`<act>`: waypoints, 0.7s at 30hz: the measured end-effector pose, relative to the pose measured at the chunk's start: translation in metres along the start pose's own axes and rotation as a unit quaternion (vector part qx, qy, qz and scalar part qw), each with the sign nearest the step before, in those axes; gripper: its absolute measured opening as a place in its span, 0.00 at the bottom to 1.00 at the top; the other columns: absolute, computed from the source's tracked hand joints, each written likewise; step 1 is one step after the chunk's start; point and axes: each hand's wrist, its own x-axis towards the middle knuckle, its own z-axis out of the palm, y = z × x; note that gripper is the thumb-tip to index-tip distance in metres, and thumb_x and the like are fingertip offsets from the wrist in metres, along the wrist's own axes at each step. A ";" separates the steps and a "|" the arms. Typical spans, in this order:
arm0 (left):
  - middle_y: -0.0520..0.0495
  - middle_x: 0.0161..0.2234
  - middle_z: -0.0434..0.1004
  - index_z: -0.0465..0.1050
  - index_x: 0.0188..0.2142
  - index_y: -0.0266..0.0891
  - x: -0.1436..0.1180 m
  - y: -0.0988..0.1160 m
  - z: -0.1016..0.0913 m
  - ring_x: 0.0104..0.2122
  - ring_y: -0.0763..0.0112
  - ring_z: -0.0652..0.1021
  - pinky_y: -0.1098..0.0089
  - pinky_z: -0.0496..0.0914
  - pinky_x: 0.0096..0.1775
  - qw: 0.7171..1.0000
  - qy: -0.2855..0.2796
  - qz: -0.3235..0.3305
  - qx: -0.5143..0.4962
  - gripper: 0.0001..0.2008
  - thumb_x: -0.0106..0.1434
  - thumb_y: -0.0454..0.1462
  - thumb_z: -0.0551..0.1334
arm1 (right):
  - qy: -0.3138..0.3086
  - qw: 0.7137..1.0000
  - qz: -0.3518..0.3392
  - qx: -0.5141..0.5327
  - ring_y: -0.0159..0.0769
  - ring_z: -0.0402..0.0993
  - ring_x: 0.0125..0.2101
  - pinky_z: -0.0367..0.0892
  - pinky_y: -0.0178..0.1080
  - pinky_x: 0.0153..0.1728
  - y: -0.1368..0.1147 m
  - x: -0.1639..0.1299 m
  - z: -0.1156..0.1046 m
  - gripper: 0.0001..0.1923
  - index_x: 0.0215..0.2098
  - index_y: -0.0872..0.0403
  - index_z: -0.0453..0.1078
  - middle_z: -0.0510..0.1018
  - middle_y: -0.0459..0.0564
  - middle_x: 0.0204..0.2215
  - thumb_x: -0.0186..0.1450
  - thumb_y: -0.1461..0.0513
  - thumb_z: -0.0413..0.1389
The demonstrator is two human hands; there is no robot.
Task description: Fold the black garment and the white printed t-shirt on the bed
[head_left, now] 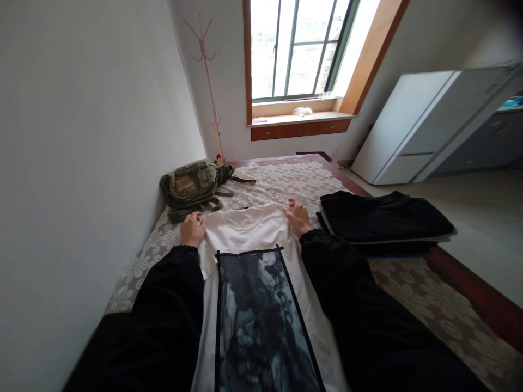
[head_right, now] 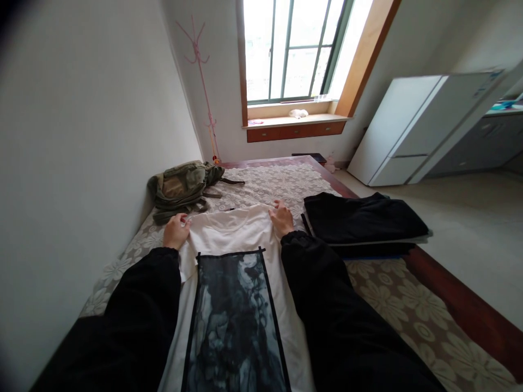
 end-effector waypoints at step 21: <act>0.47 0.35 0.82 0.74 0.49 0.43 -0.005 0.018 0.007 0.31 0.64 0.78 0.68 0.66 0.35 0.989 -0.092 0.048 -0.102 0.17 0.66 0.48 0.60 | -0.068 0.990 -0.105 -0.057 0.43 0.75 0.32 0.63 0.39 0.37 -0.017 -0.013 0.003 0.09 0.37 0.50 0.75 0.77 0.48 0.26 0.63 0.54 0.60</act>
